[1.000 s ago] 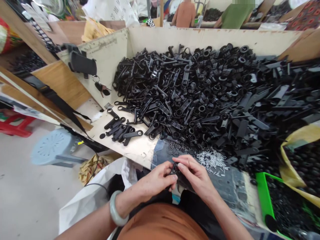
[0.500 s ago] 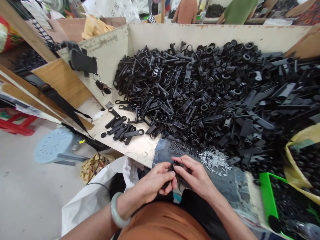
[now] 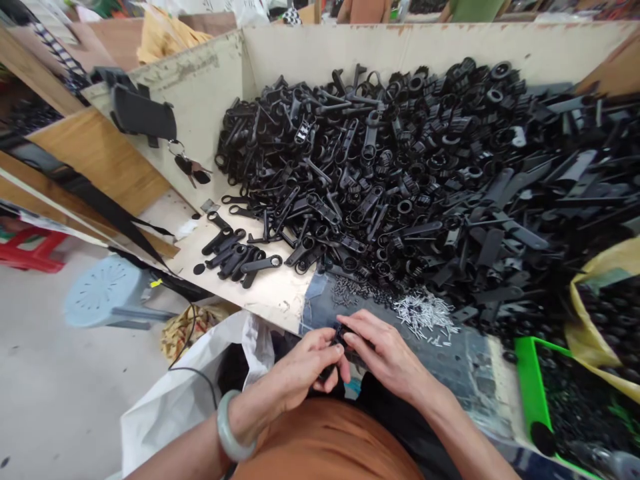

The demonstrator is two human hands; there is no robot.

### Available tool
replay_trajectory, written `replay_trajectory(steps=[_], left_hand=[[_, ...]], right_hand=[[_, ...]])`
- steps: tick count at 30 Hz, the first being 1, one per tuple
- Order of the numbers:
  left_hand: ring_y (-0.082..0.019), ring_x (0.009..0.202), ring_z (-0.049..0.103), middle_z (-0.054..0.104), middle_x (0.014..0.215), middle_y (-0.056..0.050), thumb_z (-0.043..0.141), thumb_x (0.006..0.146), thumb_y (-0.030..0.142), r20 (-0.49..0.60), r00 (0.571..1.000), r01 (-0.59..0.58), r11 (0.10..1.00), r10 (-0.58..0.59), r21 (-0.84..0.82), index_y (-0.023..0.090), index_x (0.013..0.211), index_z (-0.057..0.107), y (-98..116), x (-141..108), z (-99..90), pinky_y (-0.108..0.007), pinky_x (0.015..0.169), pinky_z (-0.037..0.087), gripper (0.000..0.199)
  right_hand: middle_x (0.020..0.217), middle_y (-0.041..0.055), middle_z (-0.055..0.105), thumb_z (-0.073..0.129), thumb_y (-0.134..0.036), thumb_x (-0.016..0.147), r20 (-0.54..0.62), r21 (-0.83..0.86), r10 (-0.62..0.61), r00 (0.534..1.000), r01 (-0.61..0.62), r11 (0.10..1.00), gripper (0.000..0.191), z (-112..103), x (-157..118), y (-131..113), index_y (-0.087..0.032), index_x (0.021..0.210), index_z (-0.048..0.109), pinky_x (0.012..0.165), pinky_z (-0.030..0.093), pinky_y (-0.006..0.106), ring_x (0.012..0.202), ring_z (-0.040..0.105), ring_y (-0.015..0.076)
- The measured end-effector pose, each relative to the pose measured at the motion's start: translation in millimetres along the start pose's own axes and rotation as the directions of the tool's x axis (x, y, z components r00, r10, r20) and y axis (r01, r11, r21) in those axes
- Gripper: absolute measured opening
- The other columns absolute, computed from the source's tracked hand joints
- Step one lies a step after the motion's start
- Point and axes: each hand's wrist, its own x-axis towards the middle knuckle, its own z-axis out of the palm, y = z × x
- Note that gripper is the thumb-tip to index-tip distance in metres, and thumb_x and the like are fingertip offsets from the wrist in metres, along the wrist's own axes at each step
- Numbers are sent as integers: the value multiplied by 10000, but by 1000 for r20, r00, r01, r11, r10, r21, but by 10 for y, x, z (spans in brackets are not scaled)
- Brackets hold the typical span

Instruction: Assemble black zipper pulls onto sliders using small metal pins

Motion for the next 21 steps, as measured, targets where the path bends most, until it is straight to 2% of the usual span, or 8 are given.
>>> replay_trajectory(steps=[5, 7, 8, 10, 12, 13, 16, 21], left_hand=[[-66, 442, 400, 612, 668, 29, 586, 881, 514, 17, 999, -34, 994, 33, 108, 147, 1159, 531, -27, -14, -61, -215, 438, 203, 464], [-94, 505, 470, 619, 693, 20, 574, 902, 509, -37, 989, -128, 956, 142, 264, 166, 1123, 576, 40, -16, -106, -225, 482, 295, 409], [-119, 568, 529, 638, 724, 10, 582, 907, 484, -99, 967, -179, 905, 233, 385, 181, 1100, 595, 83, -5, -130, -237, 531, 350, 360], [-179, 714, 631, 686, 788, -7, 607, 909, 417, -230, 877, -181, 732, 423, 657, 211, 1034, 622, 165, 48, -172, -277, 649, 417, 242], [-231, 797, 686, 728, 831, -21, 609, 919, 359, -278, 788, -71, 530, 549, 845, 226, 983, 637, 222, 139, -189, -310, 705, 424, 150], [-250, 810, 703, 744, 844, -26, 602, 929, 338, -279, 762, -15, 447, 584, 894, 233, 994, 648, 239, 193, -186, -319, 705, 421, 132], [-276, 833, 732, 773, 877, -41, 600, 939, 287, -218, 731, 69, 249, 647, 966, 246, 1076, 668, 266, 351, -152, -326, 688, 419, 158], [-255, 876, 730, 780, 933, -42, 584, 943, 192, 9, 776, -8, -4, 631, 1000, 240, 1004, 680, 290, 472, -154, -347, 767, 427, 124]], right_hand=[[1079, 76, 687, 491, -305, 1048, -32, 6, 27, 999, -27, 1000, 321, -14, -56, -74, -228, 1305, 668, 798, 565, 282, 877, 678, 166], [1047, 61, 696, 545, -347, 1022, -128, -6, 88, 988, -90, 996, 323, -76, -116, -66, -236, 1297, 674, 708, 558, 265, 752, 654, 148], [998, 52, 701, 556, -363, 1013, -210, -27, 129, 969, -138, 990, 307, -121, -150, -45, -232, 1255, 694, 666, 546, 262, 690, 630, 141], [879, 39, 697, 542, -381, 1013, -398, -98, 188, 898, -246, 964, 266, -226, -209, 26, -219, 1099, 734, 623, 521, 269, 622, 593, 144], [828, 41, 694, 509, -379, 1023, -522, -189, 179, 834, -318, 929, 280, -321, -225, 113, -217, 956, 728, 636, 512, 280, 637, 606, 158], [842, 46, 700, 496, -373, 1027, -541, -237, 158, 826, -330, 914, 286, -353, -210, 153, -217, 936, 718, 649, 511, 283, 664, 624, 165], [942, 57, 719, 435, -334, 1055, -490, -405, 74, 869, -302, 863, 310, -359, -72, 235, -218, 991, 715, 681, 499, 275, 739, 675, 165], [998, 53, 719, 388, -313, 1079, -416, -632, 42, 909, -322, 705, 350, -154, 144, 244, -220, 1139, 720, 524, 416, 263, 631, 672, 139]])
